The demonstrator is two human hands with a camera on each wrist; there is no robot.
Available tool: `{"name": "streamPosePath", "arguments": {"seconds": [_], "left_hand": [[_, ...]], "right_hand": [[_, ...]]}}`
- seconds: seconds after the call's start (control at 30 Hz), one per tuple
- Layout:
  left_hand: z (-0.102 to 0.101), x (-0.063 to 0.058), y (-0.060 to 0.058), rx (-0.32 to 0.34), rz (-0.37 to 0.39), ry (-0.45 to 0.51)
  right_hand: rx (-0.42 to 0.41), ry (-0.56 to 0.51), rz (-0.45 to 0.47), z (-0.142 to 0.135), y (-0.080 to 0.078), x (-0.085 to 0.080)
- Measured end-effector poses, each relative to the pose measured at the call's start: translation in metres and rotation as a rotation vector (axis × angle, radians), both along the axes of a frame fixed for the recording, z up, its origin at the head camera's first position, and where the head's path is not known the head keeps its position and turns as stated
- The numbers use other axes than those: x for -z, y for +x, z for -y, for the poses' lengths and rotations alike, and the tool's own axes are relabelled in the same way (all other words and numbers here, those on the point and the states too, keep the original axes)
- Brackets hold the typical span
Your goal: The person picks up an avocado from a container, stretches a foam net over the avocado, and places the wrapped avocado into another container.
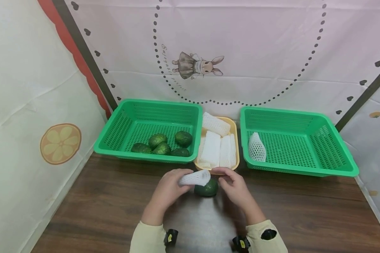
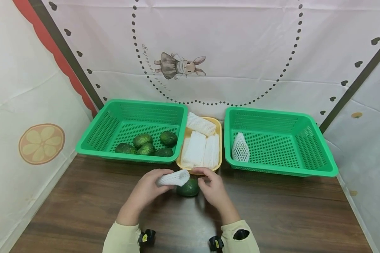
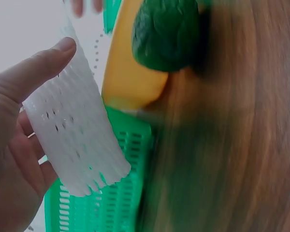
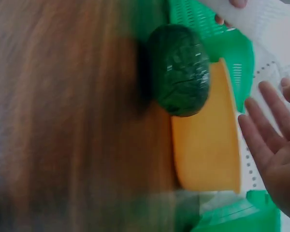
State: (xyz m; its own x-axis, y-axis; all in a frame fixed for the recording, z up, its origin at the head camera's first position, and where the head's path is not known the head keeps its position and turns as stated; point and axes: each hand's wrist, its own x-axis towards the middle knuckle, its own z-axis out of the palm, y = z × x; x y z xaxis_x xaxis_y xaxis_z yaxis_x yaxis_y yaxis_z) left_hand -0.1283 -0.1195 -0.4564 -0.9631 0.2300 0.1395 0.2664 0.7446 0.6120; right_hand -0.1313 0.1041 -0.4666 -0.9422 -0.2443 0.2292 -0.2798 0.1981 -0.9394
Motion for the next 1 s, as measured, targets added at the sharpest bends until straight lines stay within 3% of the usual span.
{"name": "streamPosePath", "arguments": {"seconds": [0.13, 0.37, 0.67, 1.0], "left_hand": [[0.005, 0.004, -0.001, -0.041, 0.03, -0.009], [0.009, 0.009, -0.002, -0.083, 0.045, 0.004], [0.008, 0.018, -0.007, -0.094, 0.036, 0.004], [0.007, 0.022, -0.011, -0.069, 0.002, -0.105]], "right_hand": [[0.012, 0.063, -0.007, -0.002, -0.002, 0.009], [-0.052, 0.079, 0.055, 0.001, -0.002, 0.018], [-0.075, 0.21, 0.082, 0.003, -0.005, 0.027], [-0.076, 0.324, 0.121, 0.005, -0.007, 0.035]]}}
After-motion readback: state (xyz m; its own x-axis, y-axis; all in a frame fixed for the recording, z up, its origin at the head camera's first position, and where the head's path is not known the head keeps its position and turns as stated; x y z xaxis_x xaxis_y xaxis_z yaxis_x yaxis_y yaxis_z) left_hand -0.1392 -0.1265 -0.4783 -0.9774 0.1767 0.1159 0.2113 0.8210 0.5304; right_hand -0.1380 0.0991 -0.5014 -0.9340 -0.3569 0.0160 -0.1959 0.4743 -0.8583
